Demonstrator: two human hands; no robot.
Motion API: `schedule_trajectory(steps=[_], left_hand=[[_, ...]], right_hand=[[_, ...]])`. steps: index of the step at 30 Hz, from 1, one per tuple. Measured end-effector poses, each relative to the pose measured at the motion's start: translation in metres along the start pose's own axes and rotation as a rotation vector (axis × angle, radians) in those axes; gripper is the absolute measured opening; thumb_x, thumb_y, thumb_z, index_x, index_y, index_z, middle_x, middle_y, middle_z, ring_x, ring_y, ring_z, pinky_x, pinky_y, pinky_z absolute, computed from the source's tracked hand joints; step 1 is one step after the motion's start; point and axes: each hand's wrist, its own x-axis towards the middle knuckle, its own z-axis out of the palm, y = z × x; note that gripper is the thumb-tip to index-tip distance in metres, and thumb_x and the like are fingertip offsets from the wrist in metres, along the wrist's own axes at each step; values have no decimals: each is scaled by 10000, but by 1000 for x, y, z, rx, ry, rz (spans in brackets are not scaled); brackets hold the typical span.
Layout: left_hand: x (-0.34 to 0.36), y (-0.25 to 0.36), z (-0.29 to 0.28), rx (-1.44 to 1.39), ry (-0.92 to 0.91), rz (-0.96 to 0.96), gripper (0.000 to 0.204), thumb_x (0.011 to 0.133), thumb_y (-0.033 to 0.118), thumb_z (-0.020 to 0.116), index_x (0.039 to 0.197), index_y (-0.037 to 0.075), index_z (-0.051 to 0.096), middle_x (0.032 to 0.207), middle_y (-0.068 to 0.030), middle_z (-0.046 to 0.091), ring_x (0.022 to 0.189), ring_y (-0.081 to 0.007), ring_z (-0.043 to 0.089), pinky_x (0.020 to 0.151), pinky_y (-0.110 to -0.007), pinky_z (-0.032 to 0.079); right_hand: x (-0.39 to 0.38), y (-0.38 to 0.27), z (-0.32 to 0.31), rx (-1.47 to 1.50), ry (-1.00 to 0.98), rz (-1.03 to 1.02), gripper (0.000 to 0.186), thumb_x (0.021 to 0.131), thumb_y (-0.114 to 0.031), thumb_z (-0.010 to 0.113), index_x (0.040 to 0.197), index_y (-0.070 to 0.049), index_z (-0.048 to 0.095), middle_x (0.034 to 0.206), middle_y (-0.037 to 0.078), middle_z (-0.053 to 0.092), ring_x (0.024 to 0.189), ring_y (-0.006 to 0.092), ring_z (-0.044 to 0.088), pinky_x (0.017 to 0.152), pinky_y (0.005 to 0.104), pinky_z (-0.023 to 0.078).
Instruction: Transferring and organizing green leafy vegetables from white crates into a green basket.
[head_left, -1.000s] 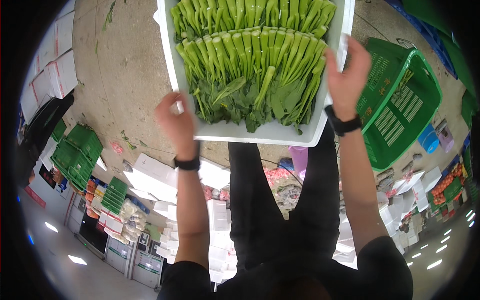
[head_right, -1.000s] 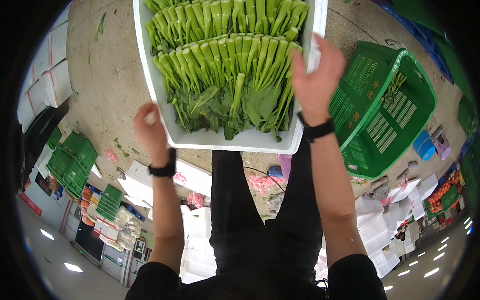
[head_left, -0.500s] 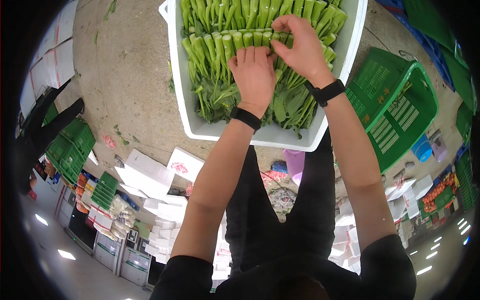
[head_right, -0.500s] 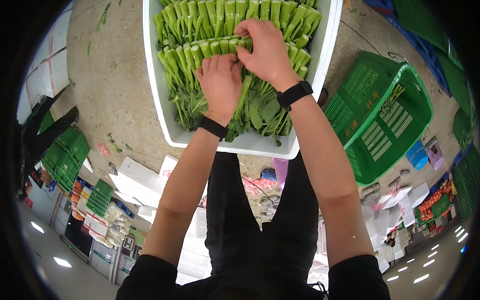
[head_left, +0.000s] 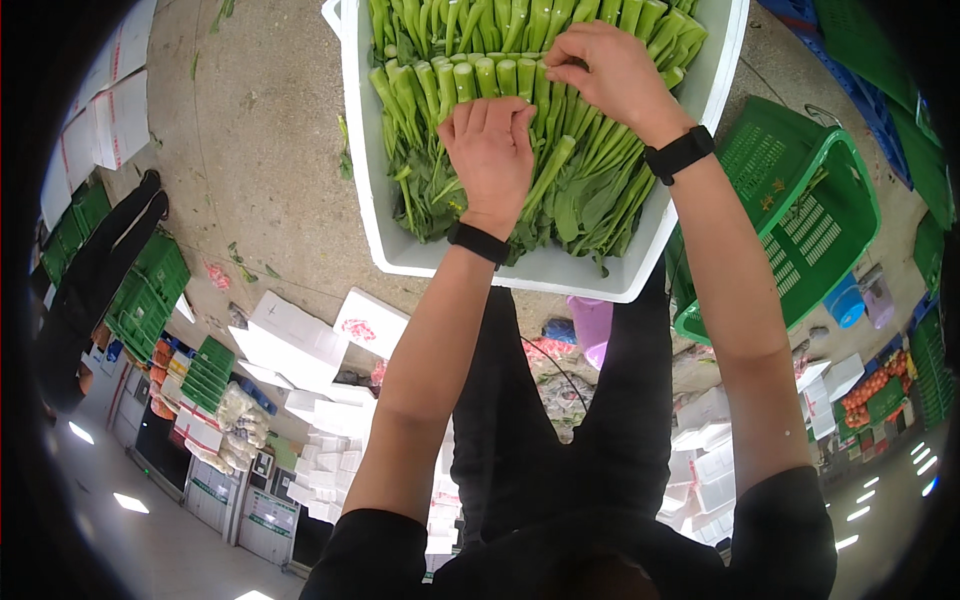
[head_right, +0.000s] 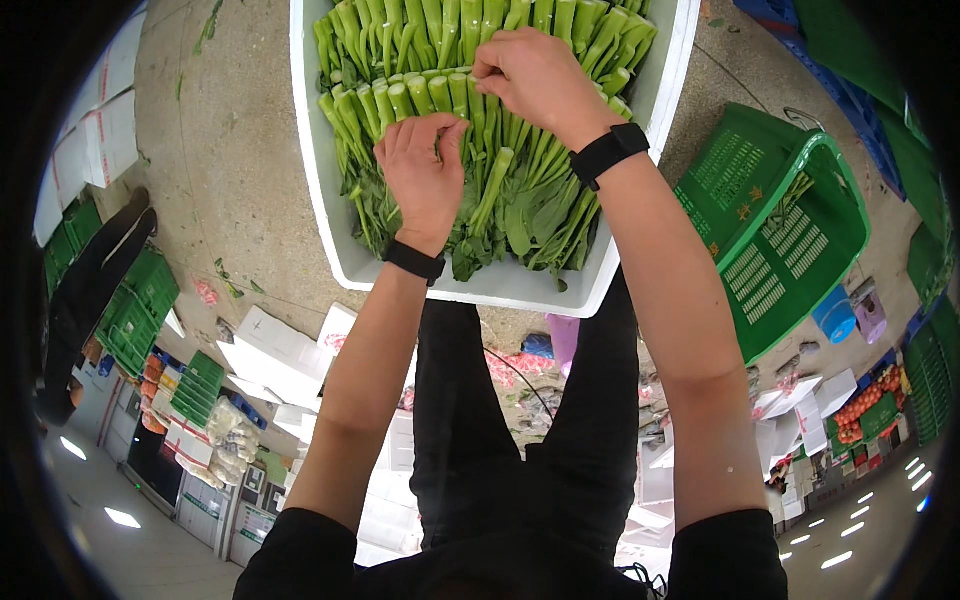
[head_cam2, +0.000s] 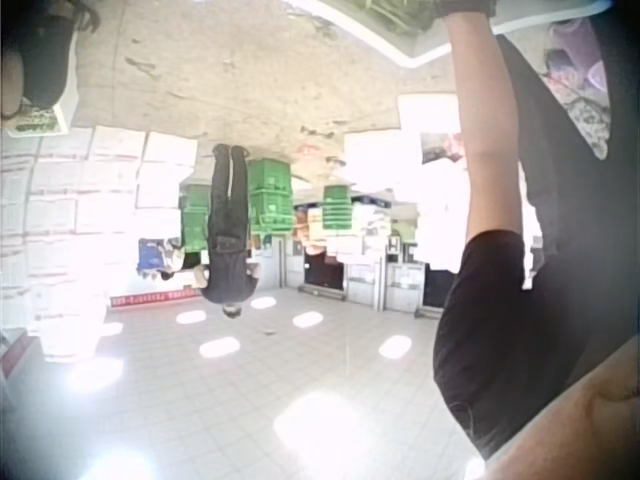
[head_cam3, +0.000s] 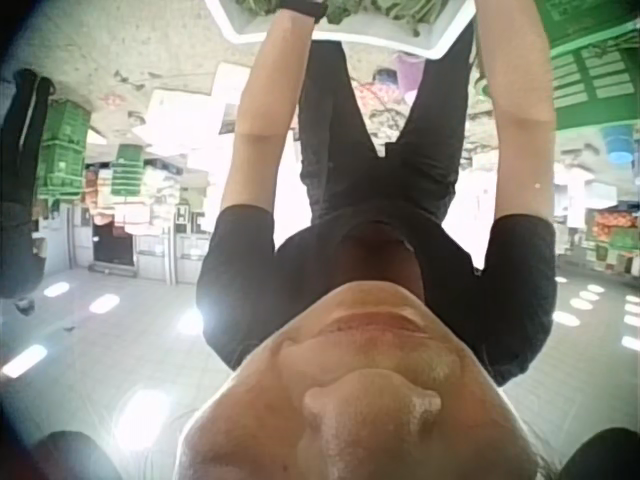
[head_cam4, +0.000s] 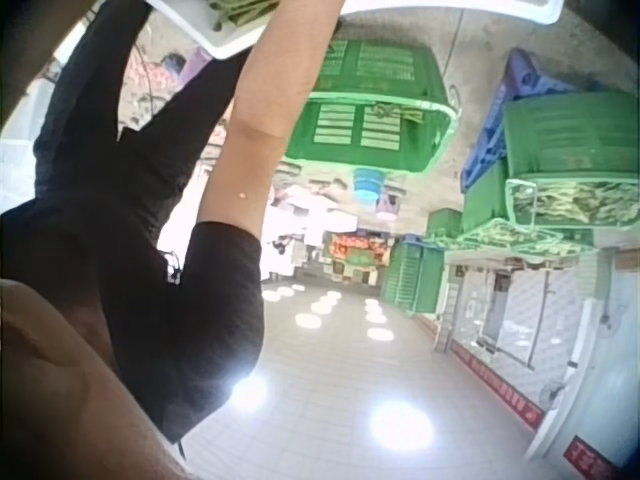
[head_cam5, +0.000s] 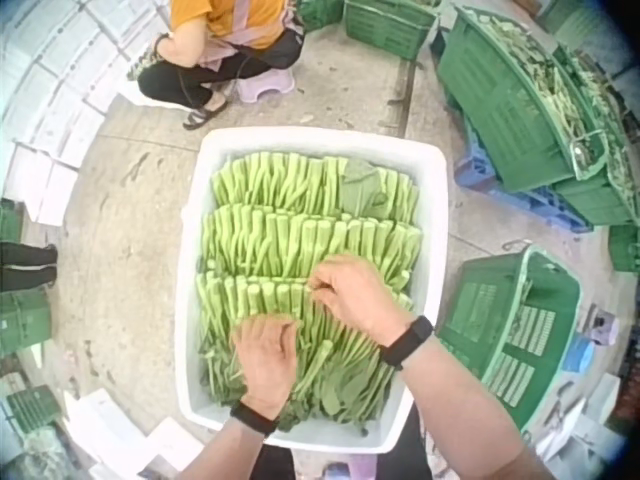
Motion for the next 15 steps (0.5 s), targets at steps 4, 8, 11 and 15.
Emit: schedule_trajectory(steps=[4, 8, 11, 15], left_hand=[[0, -2, 9, 37, 43, 74, 81, 839, 173, 711, 877, 150, 642, 816, -22, 609, 850, -242, 566, 826, -387, 385], [1, -1, 10, 174, 17, 108, 121, 853, 143, 687, 950, 133, 615, 852, -30, 593, 858, -247, 559, 859, -400, 366], [-1, -3, 3, 112, 44, -30, 141, 863, 131, 668, 982, 117, 595, 873, -35, 583, 866, -251, 547, 887, -413, 343], [-6, -3, -31, -203, 58, -298, 88, 931, 97, 605, 983, 32, 577, 876, -95, 615, 798, -224, 601, 763, -349, 469]], right_hand=[[-7, -2, -2, 15, 67, 0, 120, 786, -170, 712, 810, -64, 659, 793, 70, 631, 781, 291, 593, 720, 388, 486], [-16, -20, 3, 45, 244, 111, 94, 780, -178, 725, 819, -94, 708, 788, 44, 629, 786, 269, 580, 712, 372, 482], [-9, -36, 22, 59, 322, 20, 76, 767, -177, 737, 798, -109, 725, 794, 25, 632, 822, 247, 574, 719, 362, 477], [4, -33, 36, 14, 322, -35, 76, 764, -152, 729, 822, -106, 712, 798, 17, 640, 838, 240, 571, 750, 363, 460]])
